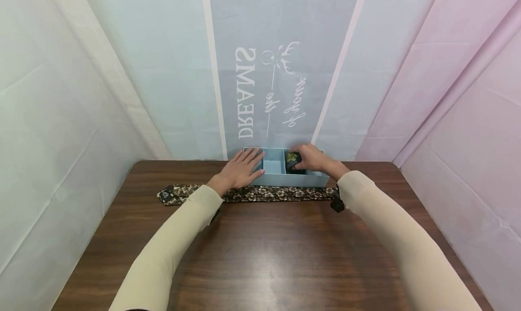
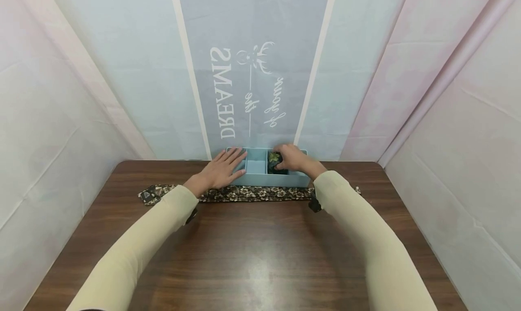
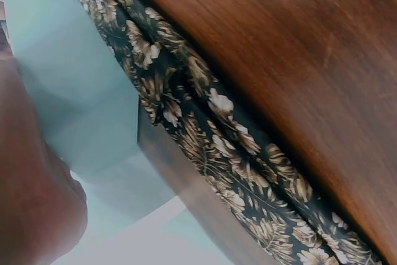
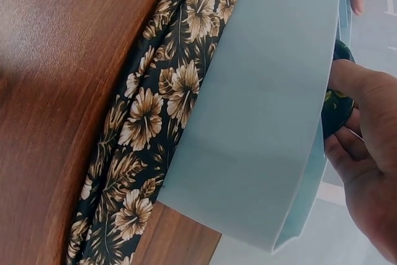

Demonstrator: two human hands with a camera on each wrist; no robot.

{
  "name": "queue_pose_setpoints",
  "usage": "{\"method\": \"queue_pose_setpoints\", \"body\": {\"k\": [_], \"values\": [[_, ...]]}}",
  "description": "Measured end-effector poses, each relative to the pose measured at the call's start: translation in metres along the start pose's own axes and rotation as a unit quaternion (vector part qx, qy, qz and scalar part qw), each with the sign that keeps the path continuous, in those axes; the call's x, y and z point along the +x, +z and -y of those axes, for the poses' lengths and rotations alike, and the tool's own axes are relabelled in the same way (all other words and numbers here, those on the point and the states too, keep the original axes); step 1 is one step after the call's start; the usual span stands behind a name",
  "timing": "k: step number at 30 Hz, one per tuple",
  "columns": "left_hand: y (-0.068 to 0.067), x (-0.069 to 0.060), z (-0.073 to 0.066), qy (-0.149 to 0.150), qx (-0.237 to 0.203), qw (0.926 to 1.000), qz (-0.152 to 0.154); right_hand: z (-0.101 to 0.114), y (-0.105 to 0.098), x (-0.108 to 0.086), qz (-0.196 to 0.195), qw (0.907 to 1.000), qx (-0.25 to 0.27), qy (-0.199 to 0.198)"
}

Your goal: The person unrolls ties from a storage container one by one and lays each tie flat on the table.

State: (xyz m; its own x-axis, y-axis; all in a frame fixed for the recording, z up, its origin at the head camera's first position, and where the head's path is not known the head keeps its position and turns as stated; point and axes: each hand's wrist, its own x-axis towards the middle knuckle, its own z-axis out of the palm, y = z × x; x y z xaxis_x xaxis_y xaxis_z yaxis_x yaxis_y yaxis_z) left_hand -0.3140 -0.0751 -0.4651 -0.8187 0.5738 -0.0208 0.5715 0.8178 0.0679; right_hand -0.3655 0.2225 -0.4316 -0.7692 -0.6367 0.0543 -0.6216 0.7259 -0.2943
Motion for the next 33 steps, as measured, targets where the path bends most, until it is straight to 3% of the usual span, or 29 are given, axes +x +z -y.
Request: {"method": "queue_pose_setpoints", "body": {"k": [9, 33], "values": [[0.0005, 0.0047, -0.0013, -0.004, -0.004, 0.9997, 0.026, -0.0028, 0.0003, -0.0008, -0.009, 0.9998, 0.015, 0.004], [0.0001, 0.0037, -0.0010, -0.013, -0.018, 0.9996, 0.020, 0.0000, -0.0093, -0.0072, -0.026, 0.9989, 0.038, 0.006]]}}
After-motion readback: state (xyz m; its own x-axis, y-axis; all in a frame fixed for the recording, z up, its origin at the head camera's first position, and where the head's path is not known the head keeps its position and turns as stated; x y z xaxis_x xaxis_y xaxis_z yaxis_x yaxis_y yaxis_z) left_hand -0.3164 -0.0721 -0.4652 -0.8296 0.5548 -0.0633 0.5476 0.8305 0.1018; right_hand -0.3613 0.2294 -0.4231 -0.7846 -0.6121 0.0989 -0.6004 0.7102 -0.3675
